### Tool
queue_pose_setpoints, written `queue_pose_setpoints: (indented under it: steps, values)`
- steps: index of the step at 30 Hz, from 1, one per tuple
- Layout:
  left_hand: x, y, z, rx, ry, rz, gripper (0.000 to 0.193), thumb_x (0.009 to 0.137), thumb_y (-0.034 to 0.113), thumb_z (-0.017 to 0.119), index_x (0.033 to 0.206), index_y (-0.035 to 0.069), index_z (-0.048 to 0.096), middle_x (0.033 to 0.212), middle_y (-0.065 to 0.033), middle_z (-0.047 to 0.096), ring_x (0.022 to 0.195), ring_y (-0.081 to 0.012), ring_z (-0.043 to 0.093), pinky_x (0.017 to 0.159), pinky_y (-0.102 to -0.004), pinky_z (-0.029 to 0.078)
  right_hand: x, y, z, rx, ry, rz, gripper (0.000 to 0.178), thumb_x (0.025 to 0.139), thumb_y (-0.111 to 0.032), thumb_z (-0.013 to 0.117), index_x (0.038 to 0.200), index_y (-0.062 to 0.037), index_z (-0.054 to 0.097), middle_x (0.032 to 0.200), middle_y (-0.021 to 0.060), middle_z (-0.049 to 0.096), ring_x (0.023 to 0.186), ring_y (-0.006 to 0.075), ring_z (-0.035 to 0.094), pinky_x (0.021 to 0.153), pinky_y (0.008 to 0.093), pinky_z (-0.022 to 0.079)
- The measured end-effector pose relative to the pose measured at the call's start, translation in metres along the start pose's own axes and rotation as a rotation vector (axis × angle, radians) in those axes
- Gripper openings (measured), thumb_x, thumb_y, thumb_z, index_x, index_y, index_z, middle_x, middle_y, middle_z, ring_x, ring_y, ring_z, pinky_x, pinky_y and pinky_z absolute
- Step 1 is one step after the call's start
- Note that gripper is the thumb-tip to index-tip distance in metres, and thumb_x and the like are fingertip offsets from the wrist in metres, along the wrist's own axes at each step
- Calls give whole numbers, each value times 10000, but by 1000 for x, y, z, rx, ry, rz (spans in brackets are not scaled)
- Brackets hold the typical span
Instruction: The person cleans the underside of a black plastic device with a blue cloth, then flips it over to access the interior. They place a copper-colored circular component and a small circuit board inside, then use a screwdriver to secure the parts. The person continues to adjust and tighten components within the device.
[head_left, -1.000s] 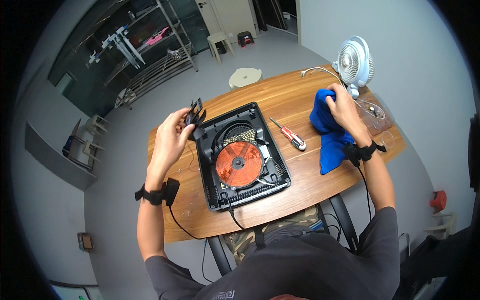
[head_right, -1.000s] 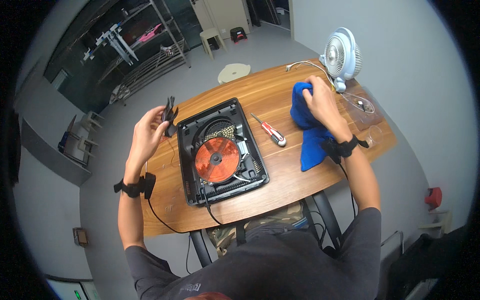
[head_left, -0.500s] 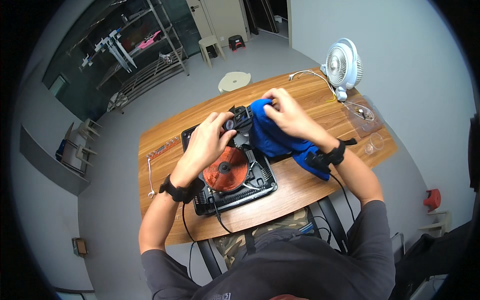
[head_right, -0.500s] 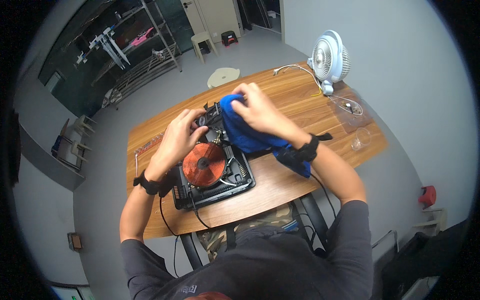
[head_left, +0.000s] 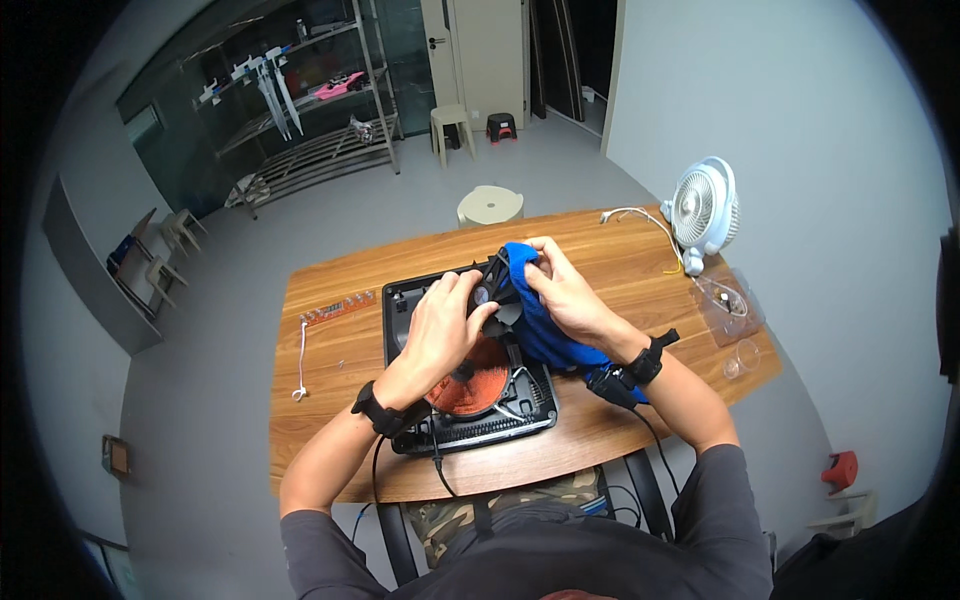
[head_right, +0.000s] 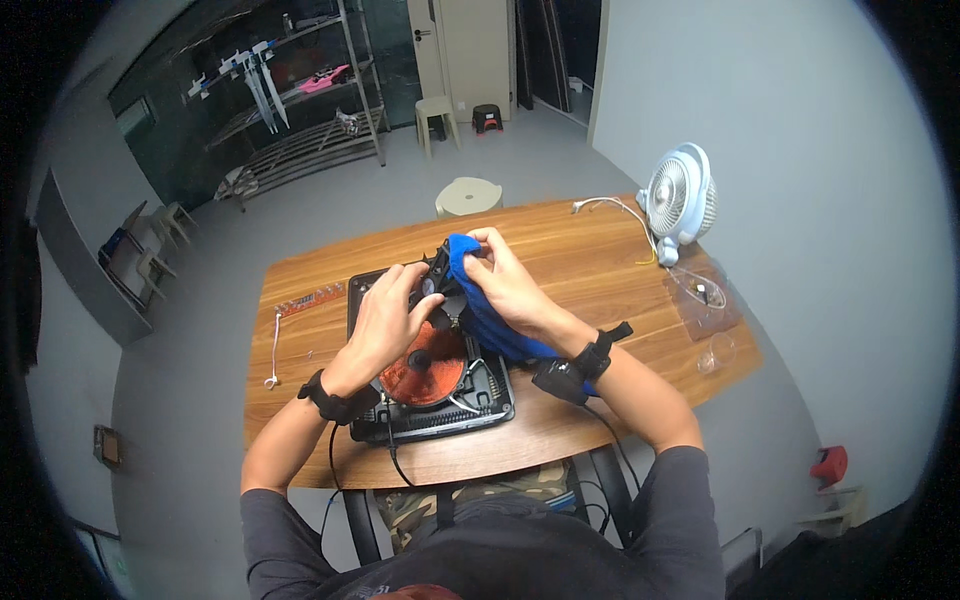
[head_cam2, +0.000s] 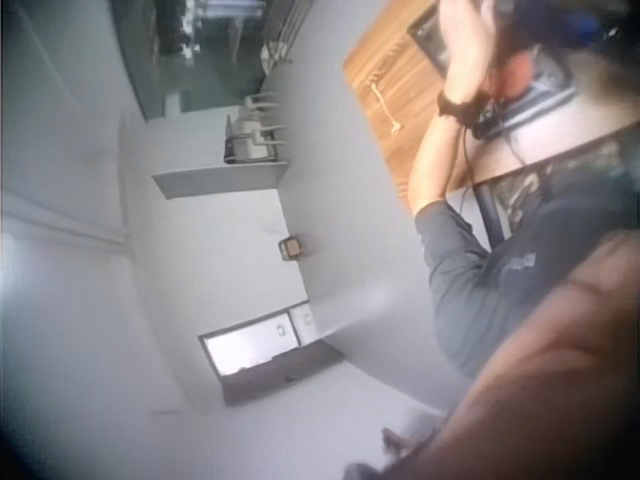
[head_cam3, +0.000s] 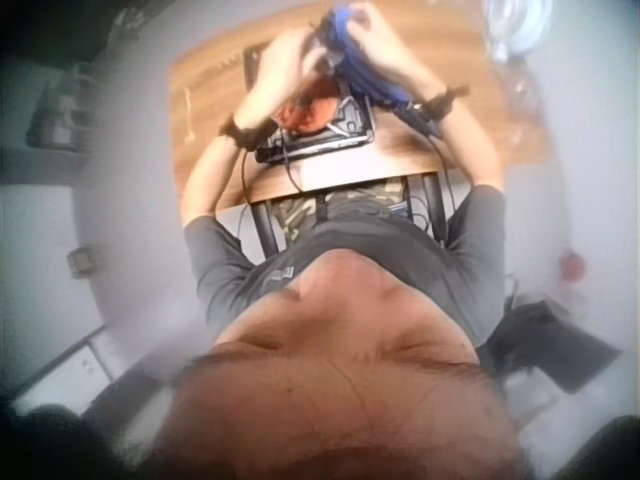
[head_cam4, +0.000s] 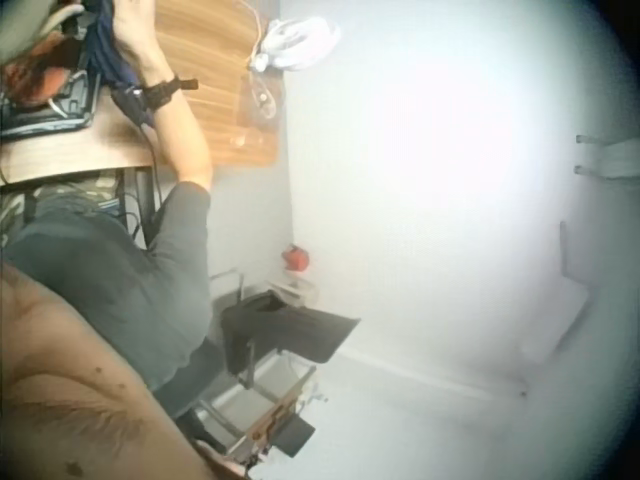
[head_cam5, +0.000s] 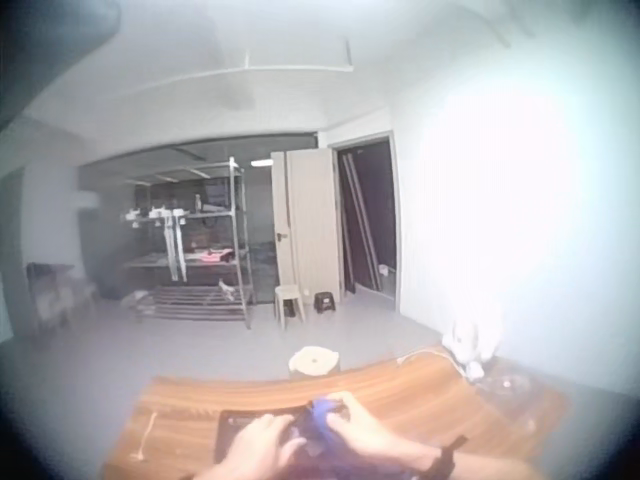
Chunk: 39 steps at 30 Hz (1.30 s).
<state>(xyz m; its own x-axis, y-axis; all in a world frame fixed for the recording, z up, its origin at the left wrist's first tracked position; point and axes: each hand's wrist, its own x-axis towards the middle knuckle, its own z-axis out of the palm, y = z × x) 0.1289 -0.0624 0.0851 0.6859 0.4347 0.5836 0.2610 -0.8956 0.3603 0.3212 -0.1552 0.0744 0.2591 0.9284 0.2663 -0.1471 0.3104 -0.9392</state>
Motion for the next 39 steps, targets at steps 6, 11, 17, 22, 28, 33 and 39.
queue_pose_setpoints:
  steps: [6, 11, 17, 22, 28, 33, 39]
  values:
    - [0, 0, 1, -60, -72, -84, 440, 893, 183, 776, 1229, -28, 587, 1105, -212, 638, 953, -420, 684, 791, -470, 571, 1, -3, 3, -31, -45, 112, 418, 971, 1, 620, 1353, -38, 453, 1241, 49, 547, 1169, 125, 547, 1035, 302, 461]
    - [-4, 2, 7, -16, -110, -24, 439, 898, 158, 759, 1239, -34, 561, 1147, -219, 594, 949, -444, 671, 791, -490, 573, 3, 13, -6, -148, 11, 269, 455, 918, 29, 643, 1337, -15, 474, 1201, 86, 591, 1091, 138, 607, 914, 291, 528]
    - [-6, 0, 8, 86, -96, 60, 443, 875, 154, 769, 1216, -31, 555, 1119, -200, 569, 996, -428, 652, 791, -481, 571, 2, 17, -6, -118, -122, 302, 281, 898, 1, 676, 1178, 8, 672, 1042, 52, 712, 917, 102, 655, 798, 267, 549]
    - [-7, 6, 4, 93, -101, 24, 450, 866, 175, 784, 1205, -20, 561, 1100, -191, 563, 985, -414, 655, 784, -476, 570, 7, 27, -10, -375, -27, 209, 195, 893, -17, 698, 1085, 7, 713, 911, 41, 728, 803, 86, 642, 740, 267, 543]
    - [-9, 6, -1, 69, -62, 0, 439, 879, 167, 778, 1221, -6, 563, 1112, -189, 564, 959, -414, 663, 773, -473, 571, -2, 19, -1, -259, 40, 189, 166, 927, -29, 684, 1086, -3, 725, 916, 14, 725, 795, 64, 633, 705, 259, 534]
    - [-12, 5, 0, 55, -46, 3, 438, 885, 129, 763, 1254, -3, 566, 1100, -184, 569, 965, -409, 661, 791, -468, 569, -9, 16, -3, -152, 108, 175, 139, 975, -69, 662, 1088, -15, 724, 899, -12, 713, 768, 46, 623, 680, 237, 524]
    - [-18, -11, -19, 23, -142, 111, 442, 852, 21, 751, 1272, 29, 611, 1135, -153, 591, 1028, -370, 636, 865, -443, 559, -5, -17, -28, 68, 25, 359, 222, 1020, -212, 662, 1142, -28, 691, 971, 4, 703, 821, 86, 667, 717, 257, 564]
